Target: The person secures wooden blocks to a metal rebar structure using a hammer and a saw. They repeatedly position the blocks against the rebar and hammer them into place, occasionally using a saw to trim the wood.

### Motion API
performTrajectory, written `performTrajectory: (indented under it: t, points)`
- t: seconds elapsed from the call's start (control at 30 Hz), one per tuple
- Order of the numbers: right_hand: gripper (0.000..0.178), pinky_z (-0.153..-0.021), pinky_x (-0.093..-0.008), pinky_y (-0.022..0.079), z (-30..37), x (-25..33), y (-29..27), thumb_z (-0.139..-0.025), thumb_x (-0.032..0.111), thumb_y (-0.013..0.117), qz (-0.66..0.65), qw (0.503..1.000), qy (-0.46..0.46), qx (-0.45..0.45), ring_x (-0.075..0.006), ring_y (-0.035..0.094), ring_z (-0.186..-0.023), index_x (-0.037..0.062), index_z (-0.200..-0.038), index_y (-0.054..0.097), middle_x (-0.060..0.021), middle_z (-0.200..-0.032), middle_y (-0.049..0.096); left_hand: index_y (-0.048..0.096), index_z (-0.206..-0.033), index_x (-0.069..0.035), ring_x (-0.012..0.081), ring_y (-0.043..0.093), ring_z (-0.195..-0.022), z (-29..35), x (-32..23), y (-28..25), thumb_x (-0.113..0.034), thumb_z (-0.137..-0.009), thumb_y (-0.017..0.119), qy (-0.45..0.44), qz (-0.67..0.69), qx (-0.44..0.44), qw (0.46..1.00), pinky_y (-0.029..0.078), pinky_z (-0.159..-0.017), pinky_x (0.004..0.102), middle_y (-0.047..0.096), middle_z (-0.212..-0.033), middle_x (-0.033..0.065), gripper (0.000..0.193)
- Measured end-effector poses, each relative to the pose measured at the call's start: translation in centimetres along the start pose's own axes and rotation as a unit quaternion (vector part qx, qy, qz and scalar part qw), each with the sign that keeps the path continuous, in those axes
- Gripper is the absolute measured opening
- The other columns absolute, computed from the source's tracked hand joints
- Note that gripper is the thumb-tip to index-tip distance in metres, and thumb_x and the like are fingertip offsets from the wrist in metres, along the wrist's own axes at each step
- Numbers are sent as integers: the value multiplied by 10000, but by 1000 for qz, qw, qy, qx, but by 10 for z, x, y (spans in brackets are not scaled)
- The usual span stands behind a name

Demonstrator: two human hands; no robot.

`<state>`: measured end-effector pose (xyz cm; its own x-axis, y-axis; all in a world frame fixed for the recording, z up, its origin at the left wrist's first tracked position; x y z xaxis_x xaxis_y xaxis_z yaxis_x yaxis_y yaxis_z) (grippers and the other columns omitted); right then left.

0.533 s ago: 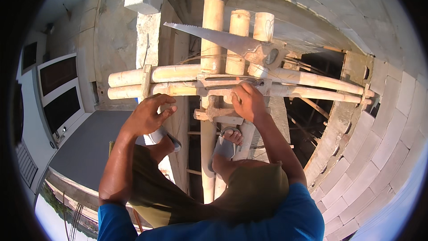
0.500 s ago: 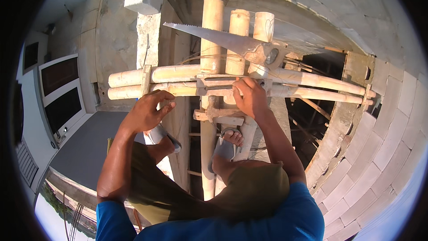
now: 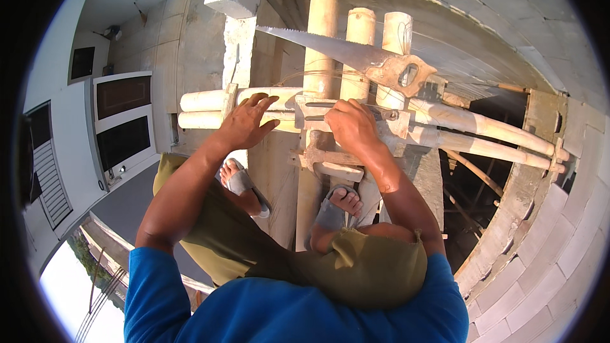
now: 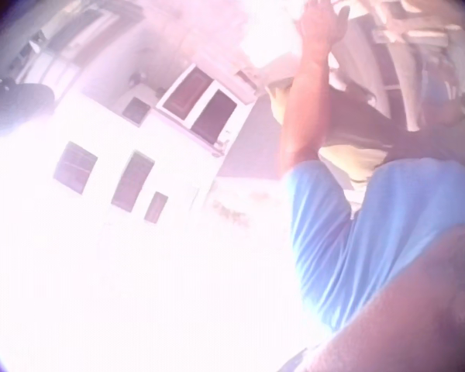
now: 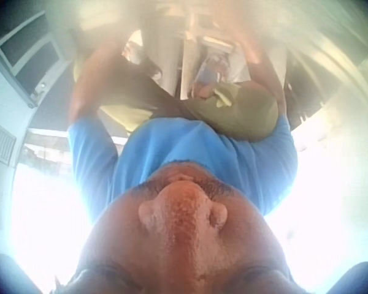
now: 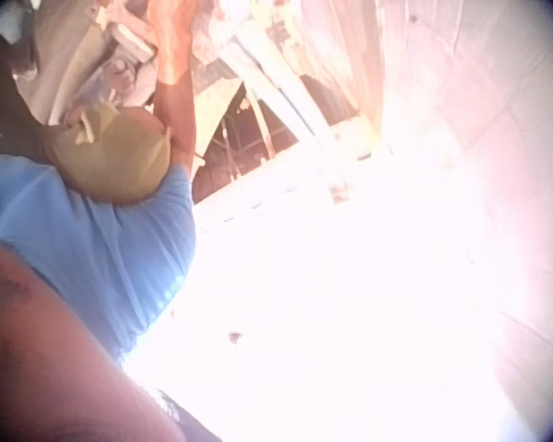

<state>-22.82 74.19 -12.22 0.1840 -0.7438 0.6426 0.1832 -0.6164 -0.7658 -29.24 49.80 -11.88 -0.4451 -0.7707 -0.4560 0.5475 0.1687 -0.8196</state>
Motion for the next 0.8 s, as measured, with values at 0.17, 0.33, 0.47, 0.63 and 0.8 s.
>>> performTrajectory:
  t: [0.17,0.33,0.47,0.63,0.8]
  points:
    - [91,-847,-495,535,-5,18,-17,-1003,130,665,-137,990,42,15,-383,666,-939,56,-1020,716,-124,-958,682,474,-1621,-190,323,322,-1605,-6,-75,-17,-538,-1005,673,70,-185,2,980,143,-1333,613,517,-1619,121,734]
    - [187,-772,-445,562,-7,33,-31,-1001,149,681,-222,975,21,-5,-358,694,-872,16,-1131,699,-168,-976,704,662,-1351,-119,372,693,-1098,-7,-102,-25,-168,-1015,613,29,-47,21,998,506,-1056,547,704,-1042,136,343]
    - [263,-794,-400,568,-7,-11,-61,-976,161,748,-283,948,146,25,-270,706,-886,35,-1206,727,-135,-997,736,694,-1145,-23,426,722,-911,-7,-58,-74,-187,-1104,554,-20,59,-74,995,563,-842,488,752,-1028,192,219]
    - [393,-955,-464,474,17,-30,-63,-903,215,815,31,997,70,30,-284,618,-1131,78,-1262,728,-94,-1142,672,663,-1130,-16,252,638,-830,21,23,-117,-296,-1150,469,-218,180,-147,948,520,-837,415,702,-935,177,341]
    - [513,-996,-461,376,24,-24,-27,-866,258,846,161,987,18,-9,-244,543,-1179,131,-1347,718,-37,-1220,623,649,-1105,-65,42,310,-652,27,28,-102,-320,-1180,472,-244,253,-125,928,311,-566,251,374,-756,-73,319]
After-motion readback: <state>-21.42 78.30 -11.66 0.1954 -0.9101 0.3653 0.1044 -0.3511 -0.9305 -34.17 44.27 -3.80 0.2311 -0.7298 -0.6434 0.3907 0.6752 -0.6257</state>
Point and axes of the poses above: each hand's wrist, its own z-axis away from the middle knuckle, its own y-axis out of the palm, x = y × z, the point moved 7 cm from there along -z, towards the middle knuckle
